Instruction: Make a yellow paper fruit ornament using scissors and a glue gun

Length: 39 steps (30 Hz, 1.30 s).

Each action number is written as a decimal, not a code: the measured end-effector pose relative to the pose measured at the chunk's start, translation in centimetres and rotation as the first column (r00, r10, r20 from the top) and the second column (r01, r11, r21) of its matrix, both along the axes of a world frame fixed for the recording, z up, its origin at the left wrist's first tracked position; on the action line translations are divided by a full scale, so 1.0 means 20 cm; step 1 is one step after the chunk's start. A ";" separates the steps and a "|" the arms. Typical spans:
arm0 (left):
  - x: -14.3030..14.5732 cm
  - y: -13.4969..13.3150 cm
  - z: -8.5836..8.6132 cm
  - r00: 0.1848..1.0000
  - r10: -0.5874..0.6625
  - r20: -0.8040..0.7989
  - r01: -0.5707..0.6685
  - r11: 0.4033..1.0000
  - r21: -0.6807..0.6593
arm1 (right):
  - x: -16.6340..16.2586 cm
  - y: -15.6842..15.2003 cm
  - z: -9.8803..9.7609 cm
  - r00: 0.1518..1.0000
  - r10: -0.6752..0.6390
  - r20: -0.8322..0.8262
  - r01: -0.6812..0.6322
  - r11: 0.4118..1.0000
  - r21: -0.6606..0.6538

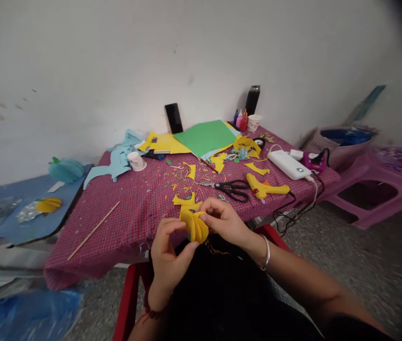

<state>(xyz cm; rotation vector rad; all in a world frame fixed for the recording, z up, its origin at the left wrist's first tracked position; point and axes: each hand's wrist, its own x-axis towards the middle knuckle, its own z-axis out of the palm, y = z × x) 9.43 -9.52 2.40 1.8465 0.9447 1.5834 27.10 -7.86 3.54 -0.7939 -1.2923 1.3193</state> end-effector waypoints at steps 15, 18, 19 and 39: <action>0.00 0.01 -0.03 0.982 -0.066 0.177 0.103 0.973 -0.205 | -0.01 0.00 -0.02 0.979 0.141 -0.147 -0.156 0.983 -0.096; -0.02 0.02 -0.04 0.954 -0.079 0.290 0.162 0.947 -0.276 | 0.00 0.01 -0.01 0.983 0.123 -0.136 -0.137 0.986 -0.100; -0.02 0.03 -0.05 0.941 -0.085 0.326 0.181 0.944 -0.277 | 0.00 0.02 -0.01 0.985 0.117 -0.127 -0.129 0.987 -0.095; 0.00 -0.01 -0.03 0.988 0.143 -0.057 -0.126 0.964 0.233 | 0.01 -0.04 0.01 0.999 0.001 0.036 -0.011 0.966 0.257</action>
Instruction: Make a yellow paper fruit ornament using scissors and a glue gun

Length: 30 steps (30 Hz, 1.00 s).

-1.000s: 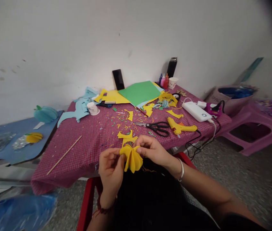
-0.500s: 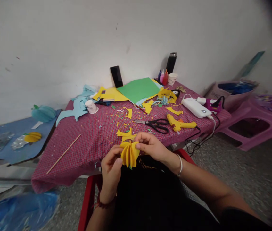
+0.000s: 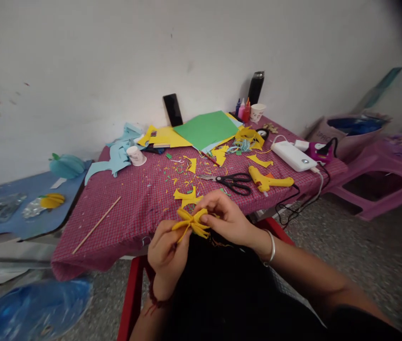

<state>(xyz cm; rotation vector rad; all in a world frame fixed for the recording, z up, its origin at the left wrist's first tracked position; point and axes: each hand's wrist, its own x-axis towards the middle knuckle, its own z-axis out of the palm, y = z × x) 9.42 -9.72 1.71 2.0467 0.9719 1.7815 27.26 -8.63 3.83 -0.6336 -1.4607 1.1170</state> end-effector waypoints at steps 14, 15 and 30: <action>-0.02 0.05 -0.07 0.966 -0.045 0.256 0.093 0.979 -0.181 | 0.04 0.00 0.04 0.972 -0.085 0.221 -0.010 0.917 0.399; -0.02 0.06 -0.08 0.951 -0.077 0.299 0.147 0.964 -0.221 | 0.04 0.01 0.04 0.970 -0.083 0.227 -0.012 0.922 0.388; -0.05 0.09 -0.13 0.871 -0.281 0.404 0.424 0.845 -0.326 | 0.04 0.05 0.00 0.976 0.122 0.179 -0.156 0.970 0.185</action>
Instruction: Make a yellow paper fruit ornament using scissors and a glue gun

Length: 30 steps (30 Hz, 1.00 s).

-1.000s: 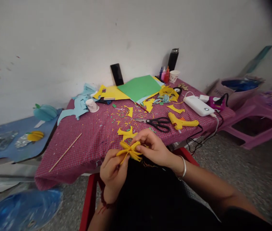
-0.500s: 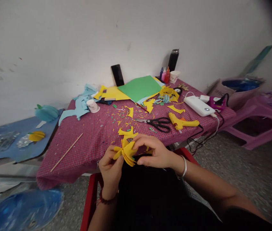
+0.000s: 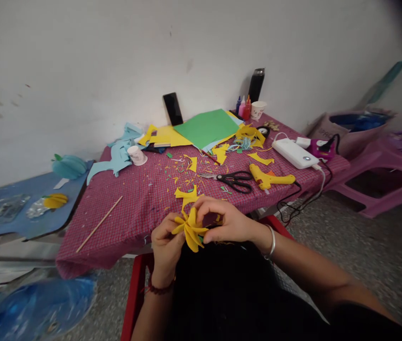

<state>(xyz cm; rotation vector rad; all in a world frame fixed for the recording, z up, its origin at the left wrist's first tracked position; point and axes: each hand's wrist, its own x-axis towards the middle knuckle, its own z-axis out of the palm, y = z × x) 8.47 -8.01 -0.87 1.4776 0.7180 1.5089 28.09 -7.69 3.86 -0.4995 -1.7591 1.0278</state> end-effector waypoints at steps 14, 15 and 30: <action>0.04 -0.04 0.13 0.947 0.191 -0.258 -0.051 0.884 0.465 | -0.04 -0.12 0.10 0.923 -0.379 0.058 0.334 0.868 0.367; 0.04 -0.05 0.14 0.944 0.201 -0.261 -0.062 0.886 0.459 | -0.04 -0.12 0.10 0.919 -0.389 0.062 0.338 0.860 0.383; 0.03 -0.08 0.18 0.973 0.108 -0.205 -0.040 0.949 0.312 | -0.04 -0.09 0.08 0.958 -0.285 0.030 0.276 0.946 0.170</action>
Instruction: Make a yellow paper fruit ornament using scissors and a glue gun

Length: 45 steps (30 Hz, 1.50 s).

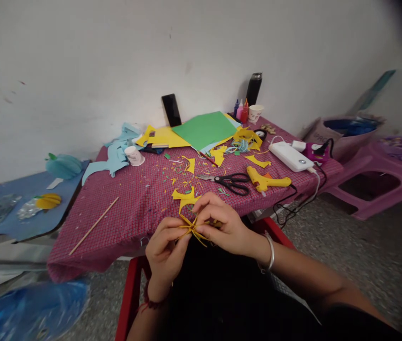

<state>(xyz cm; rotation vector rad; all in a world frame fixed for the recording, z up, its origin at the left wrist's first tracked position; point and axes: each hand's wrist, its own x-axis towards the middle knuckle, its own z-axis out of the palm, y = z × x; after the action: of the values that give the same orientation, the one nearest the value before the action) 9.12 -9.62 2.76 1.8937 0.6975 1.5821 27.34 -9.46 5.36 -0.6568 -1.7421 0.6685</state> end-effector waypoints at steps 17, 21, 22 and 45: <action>0.03 -0.03 0.02 0.997 0.028 -0.072 -0.039 0.988 -0.149 | -0.05 -0.03 -0.03 0.997 -0.004 0.078 -0.003 0.995 0.096; 0.05 -0.03 0.05 0.996 0.011 -0.092 -0.024 0.989 -0.145 | -0.04 -0.04 -0.02 0.995 -0.018 0.099 0.009 0.995 0.095; 0.06 -0.03 0.05 0.996 0.012 -0.084 -0.023 0.990 -0.139 | -0.04 -0.04 -0.02 0.996 -0.011 0.092 0.003 0.996 0.088; 0.00 0.00 -0.03 0.950 0.298 0.097 -0.287 0.951 -0.113 | 0.00 -0.04 0.00 0.954 -0.078 0.289 0.039 0.989 0.140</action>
<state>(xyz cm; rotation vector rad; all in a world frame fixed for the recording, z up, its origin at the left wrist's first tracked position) 9.19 -9.65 2.18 1.6729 1.0250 1.7847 27.41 -10.21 5.44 -0.7409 -2.0136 0.4238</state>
